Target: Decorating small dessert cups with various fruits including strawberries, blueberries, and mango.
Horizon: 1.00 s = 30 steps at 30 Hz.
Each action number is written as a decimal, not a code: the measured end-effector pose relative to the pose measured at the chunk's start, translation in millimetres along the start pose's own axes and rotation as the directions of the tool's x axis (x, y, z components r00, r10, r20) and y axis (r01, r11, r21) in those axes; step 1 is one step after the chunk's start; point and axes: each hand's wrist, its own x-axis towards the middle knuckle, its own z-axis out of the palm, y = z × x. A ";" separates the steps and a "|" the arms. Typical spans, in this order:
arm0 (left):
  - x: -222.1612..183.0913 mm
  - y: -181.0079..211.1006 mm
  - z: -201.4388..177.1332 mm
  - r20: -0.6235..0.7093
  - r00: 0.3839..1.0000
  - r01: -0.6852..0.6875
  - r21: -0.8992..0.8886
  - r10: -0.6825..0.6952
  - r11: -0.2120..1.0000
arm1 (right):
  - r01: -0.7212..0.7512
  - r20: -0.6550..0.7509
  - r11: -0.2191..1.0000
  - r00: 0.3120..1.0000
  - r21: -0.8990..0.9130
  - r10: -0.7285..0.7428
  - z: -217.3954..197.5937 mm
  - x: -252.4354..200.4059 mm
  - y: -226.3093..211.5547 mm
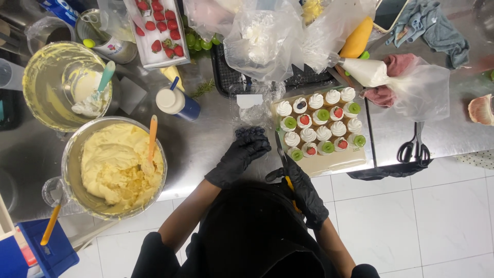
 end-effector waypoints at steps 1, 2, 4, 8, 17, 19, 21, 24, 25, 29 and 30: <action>-8.1 8.4 12.6 0.008 1.000 0.001 0.004 -0.001 1.000 | 0.006 -0.006 1.000 1.000 0.001 -0.006 2.4 1.3 0.3; -18.5 15.3 25.0 0.010 1.000 0.019 -0.046 -0.019 0.999 | 0.034 0.000 0.999 0.999 0.042 -0.034 4.8 1.3 1.1; -28.4 19.0 35.7 0.013 0.999 0.037 -0.095 -0.036 0.995 | 0.063 0.006 0.995 0.998 0.084 -0.064 6.0 2.8 9.7; -31.0 13.7 33.6 0.090 0.995 -0.066 0.139 0.054 0.988 | 0.032 -0.029 0.981 0.999 0.191 -0.027 3.8 3.4 26.6; -29.2 12.4 29.7 0.023 0.999 0.026 0.090 -0.028 0.996 | 0.084 -0.076 0.987 0.994 0.137 -0.074 16.6 -4.5 18.6; -30.9 18.8 37.1 0.041 0.999 0.002 0.111 -0.007 0.994 | 0.050 -0.077 0.974 0.996 0.223 -0.034 16.2 -4.2 20.4; -34.6 25.0 45.7 0.009 1.000 -0.001 0.118 0.000 0.993 | 0.134 -0.066 0.971 0.990 0.199 -0.123 10.4 -2.6 34.6; -37.0 26.2 33.5 0.064 0.998 0.001 0.181 -0.013 0.984 | 0.156 -0.054 0.940 0.988 0.303 -0.147 10.3 -1.0 41.2; -40.4 34.1 39.6 0.065 0.998 0.000 0.181 -0.012 0.984 | 0.157 -0.053 0.940 0.988 0.303 -0.148 12.4 -2.4 37.5; -49.5 44.4 46.0 0.131 0.991 -0.046 0.282 0.009 0.958 | 0.040 -0.050 0.962 0.998 0.268 -0.028 11.1 -5.1 35.4; -50.7 41.9 43.0 0.229 0.966 -0.194 0.326 0.122 0.925 | 0.003 -0.006 0.956 1.000 0.294 -0.001 8.8 -5.1 38.6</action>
